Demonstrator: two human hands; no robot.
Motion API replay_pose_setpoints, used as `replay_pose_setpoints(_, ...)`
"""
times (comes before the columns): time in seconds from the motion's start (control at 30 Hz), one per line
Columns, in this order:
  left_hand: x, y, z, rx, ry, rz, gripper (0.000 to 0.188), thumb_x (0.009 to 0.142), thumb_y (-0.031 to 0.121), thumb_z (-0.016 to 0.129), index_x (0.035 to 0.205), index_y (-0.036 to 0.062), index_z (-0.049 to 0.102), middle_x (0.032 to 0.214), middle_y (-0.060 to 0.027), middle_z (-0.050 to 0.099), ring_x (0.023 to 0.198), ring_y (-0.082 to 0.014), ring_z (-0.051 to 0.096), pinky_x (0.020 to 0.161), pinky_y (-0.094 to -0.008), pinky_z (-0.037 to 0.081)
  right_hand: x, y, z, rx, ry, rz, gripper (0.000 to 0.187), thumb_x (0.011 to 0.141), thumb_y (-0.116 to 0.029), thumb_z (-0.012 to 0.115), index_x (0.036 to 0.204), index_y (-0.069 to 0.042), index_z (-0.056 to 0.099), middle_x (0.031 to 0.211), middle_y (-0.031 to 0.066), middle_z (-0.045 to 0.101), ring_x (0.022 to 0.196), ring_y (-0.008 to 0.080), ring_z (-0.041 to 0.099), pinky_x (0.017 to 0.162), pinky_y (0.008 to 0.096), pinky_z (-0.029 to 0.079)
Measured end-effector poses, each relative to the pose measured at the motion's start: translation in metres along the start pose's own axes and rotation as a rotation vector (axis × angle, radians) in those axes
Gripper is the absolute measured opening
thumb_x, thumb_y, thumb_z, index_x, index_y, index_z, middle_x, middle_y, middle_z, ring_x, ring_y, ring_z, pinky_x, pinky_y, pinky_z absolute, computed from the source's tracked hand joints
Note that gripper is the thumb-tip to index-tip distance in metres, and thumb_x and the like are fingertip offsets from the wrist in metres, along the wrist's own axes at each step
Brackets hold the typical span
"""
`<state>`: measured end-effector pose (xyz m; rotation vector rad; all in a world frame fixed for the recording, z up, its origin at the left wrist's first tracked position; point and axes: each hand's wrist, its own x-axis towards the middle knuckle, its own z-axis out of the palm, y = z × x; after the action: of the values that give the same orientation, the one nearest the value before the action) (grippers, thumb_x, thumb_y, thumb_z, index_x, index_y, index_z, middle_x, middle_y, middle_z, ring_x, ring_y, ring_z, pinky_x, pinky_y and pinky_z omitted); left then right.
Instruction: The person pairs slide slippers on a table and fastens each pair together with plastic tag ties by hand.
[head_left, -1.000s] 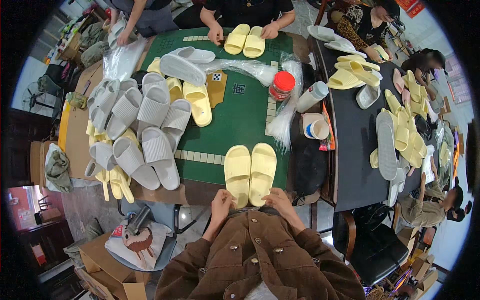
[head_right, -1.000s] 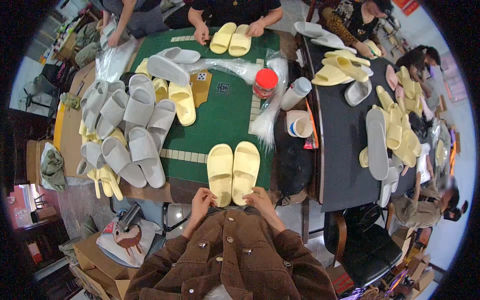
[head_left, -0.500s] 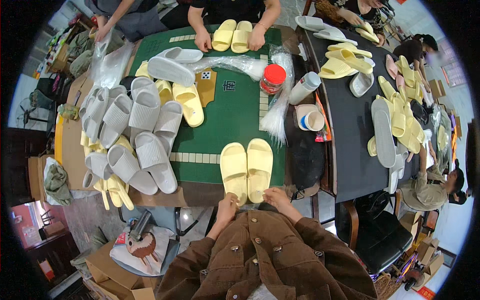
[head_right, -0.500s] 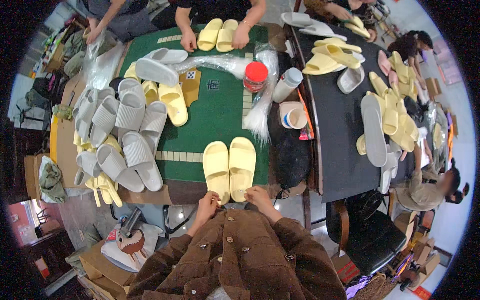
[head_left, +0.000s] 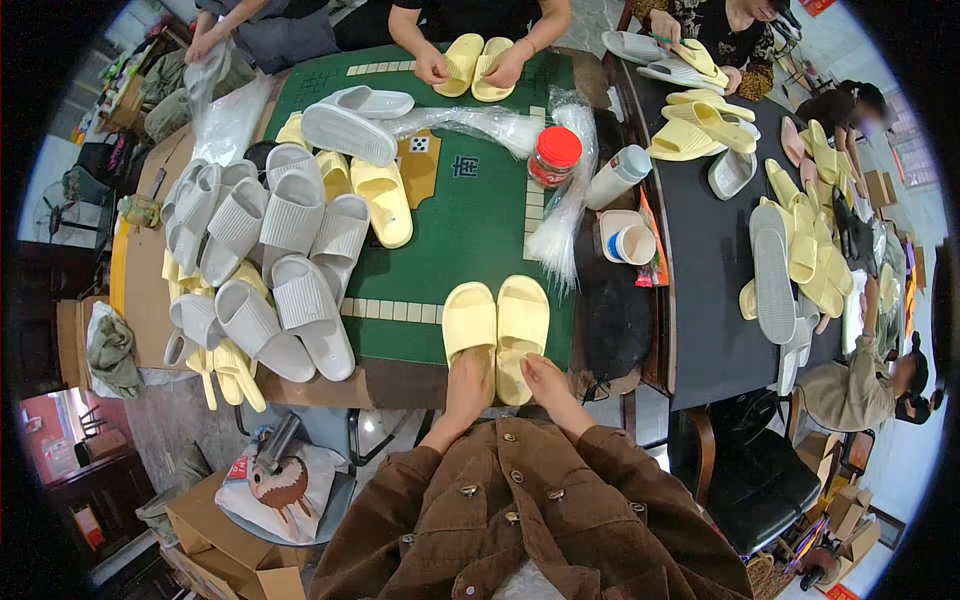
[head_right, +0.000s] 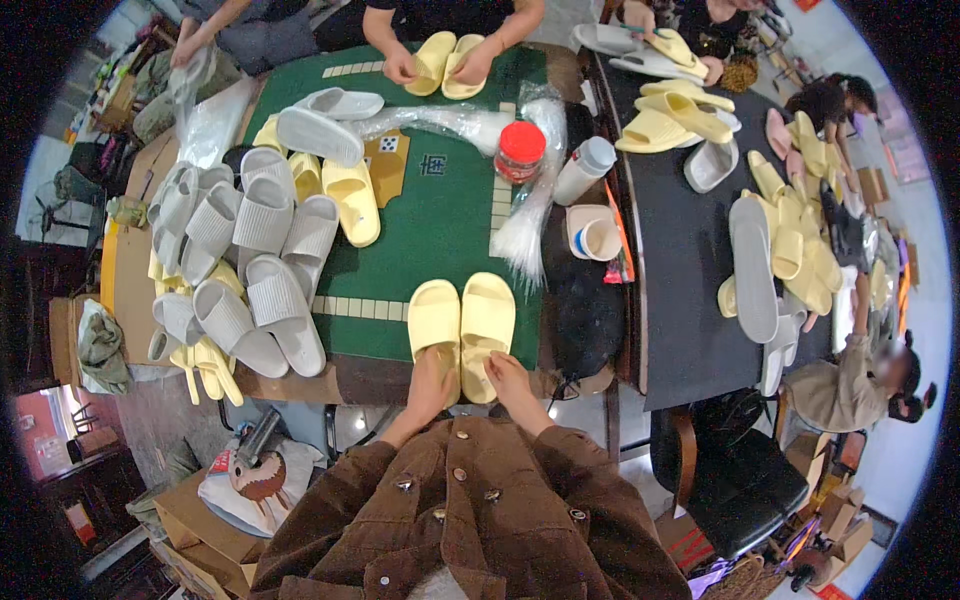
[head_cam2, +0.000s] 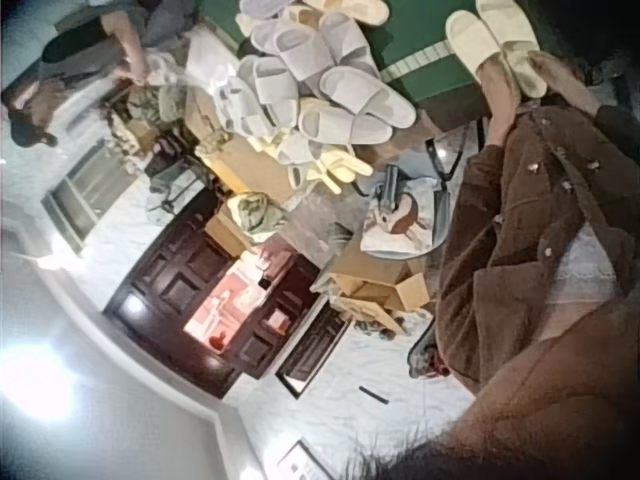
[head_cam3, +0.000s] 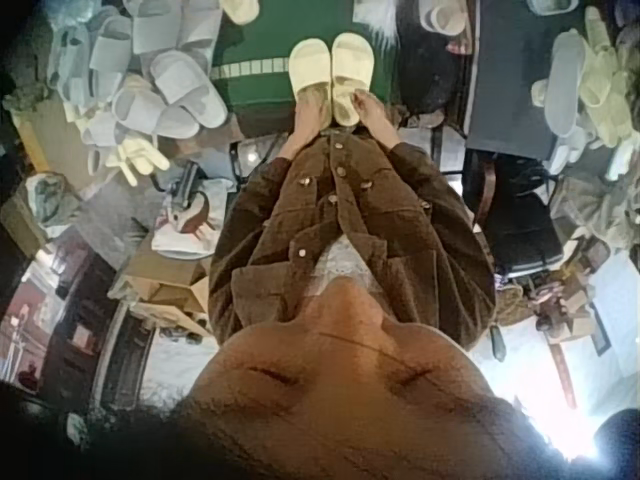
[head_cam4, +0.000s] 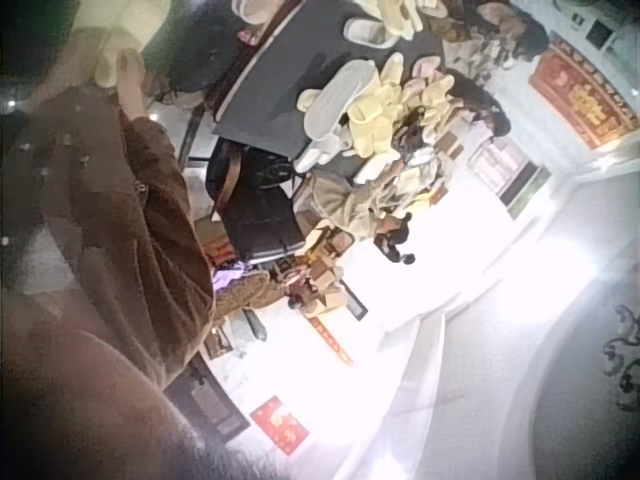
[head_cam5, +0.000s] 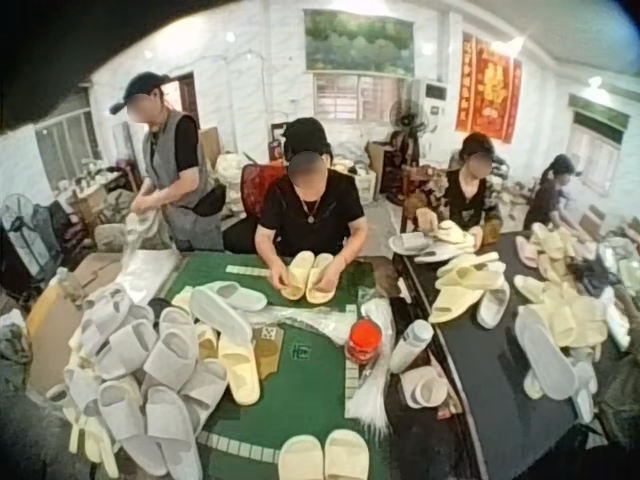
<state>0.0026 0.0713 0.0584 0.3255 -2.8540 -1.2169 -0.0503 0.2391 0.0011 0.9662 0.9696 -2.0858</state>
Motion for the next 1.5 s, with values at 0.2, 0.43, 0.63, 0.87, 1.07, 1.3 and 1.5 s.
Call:
replay_pose_setpoints(0.2, 0.006, -0.018, 0.021, 0.094, -0.082, -0.054, 0.055, 0.078, 0.028, 0.060, 0.110, -0.0103, 0.037, 0.103, -0.0308, 0.044, 0.099, -0.0437, 0.041, 0.085, -0.0471, 0.034, 0.009, 0.006, 0.021, 0.061, 0.039, -0.002, 0.011, 0.087, -0.003, 0.051, 0.095, 0.004, 0.052, 0.100, 0.0092, 0.054, 0.091, 0.0187, 0.055, 0.086, 0.0224, 0.046)
replay_pose_setpoints(0.43, 0.019, -0.009, 0.023, 0.198, -0.188, -0.069, 0.072, 0.075, 0.048, 0.061, 0.112, -0.0099, 0.038, 0.109, -0.0298, 0.044, 0.103, -0.0415, 0.042, 0.088, -0.0470, 0.032, 0.028, 0.009, 0.022, -0.025, 0.112, -0.045, 0.018, 0.085, -0.011, 0.057, 0.099, 0.000, 0.051, 0.089, 0.0089, 0.058, 0.077, 0.0139, 0.057, 0.058, 0.0214, 0.045)
replay_pose_setpoints(0.63, 0.023, -0.015, 0.038, 0.235, -0.107, -0.129, 0.068, 0.073, 0.052, 0.062, 0.100, -0.0088, 0.048, 0.097, -0.0260, 0.053, 0.093, -0.0393, 0.049, 0.081, -0.0470, 0.035, 0.034, 0.015, 0.037, -0.183, 0.042, -0.147, 0.018, 0.083, -0.011, 0.058, 0.096, 0.001, 0.057, 0.085, 0.0069, 0.060, 0.070, 0.0159, 0.056, 0.058, 0.0254, 0.044)
replay_pose_setpoints(0.87, 0.025, -0.023, 0.046, 0.338, -0.021, -0.088, 0.049, 0.082, 0.043, 0.054, 0.088, -0.0052, 0.055, 0.086, -0.0236, 0.057, 0.086, -0.0380, 0.053, 0.071, -0.0451, 0.040, 0.005, -0.002, 0.069, -0.256, 0.010, -0.128, 0.015, 0.080, -0.008, 0.058, 0.088, 0.004, 0.061, 0.079, 0.0080, 0.060, 0.065, 0.0158, 0.055, 0.056, 0.0268, 0.044)
replay_pose_setpoints(1.07, 0.035, -0.021, 0.051, 0.348, -0.080, -0.159, 0.048, 0.082, 0.043, 0.053, 0.073, -0.0035, 0.061, 0.066, -0.0217, 0.058, 0.067, -0.0360, 0.058, 0.065, -0.0492, 0.043, 0.028, 0.017, 0.054, -0.256, 0.060, -0.240, 0.011, 0.080, -0.007, 0.057, 0.086, 0.003, 0.059, 0.077, 0.0079, 0.059, 0.063, 0.0160, 0.054, 0.055, 0.0280, 0.043)
replay_pose_setpoints(1.3, 0.040, -0.021, 0.059, 0.169, -0.066, -0.110, 0.053, 0.082, 0.046, 0.053, 0.070, -0.0055, 0.059, 0.061, -0.0214, 0.058, 0.056, -0.0371, 0.056, 0.055, -0.0489, 0.042, 0.034, 0.010, 0.048, -0.215, 0.188, -0.158, 0.009, 0.078, -0.004, 0.055, 0.085, 0.002, 0.058, 0.077, 0.0069, 0.059, 0.062, 0.0158, 0.054, 0.054, 0.0279, 0.043)
replay_pose_setpoints(1.5, 0.030, -0.037, 0.069, 0.284, 0.028, -0.085, 0.048, 0.082, 0.042, 0.055, 0.076, -0.0047, 0.060, 0.069, -0.0226, 0.059, 0.065, -0.0379, 0.056, 0.063, -0.0473, 0.040, 0.019, 0.008, 0.065, -0.278, 0.123, -0.112, 0.010, 0.077, -0.006, 0.057, 0.083, 0.003, 0.058, 0.074, 0.0063, 0.058, 0.061, 0.0153, 0.054, 0.054, 0.0272, 0.042)
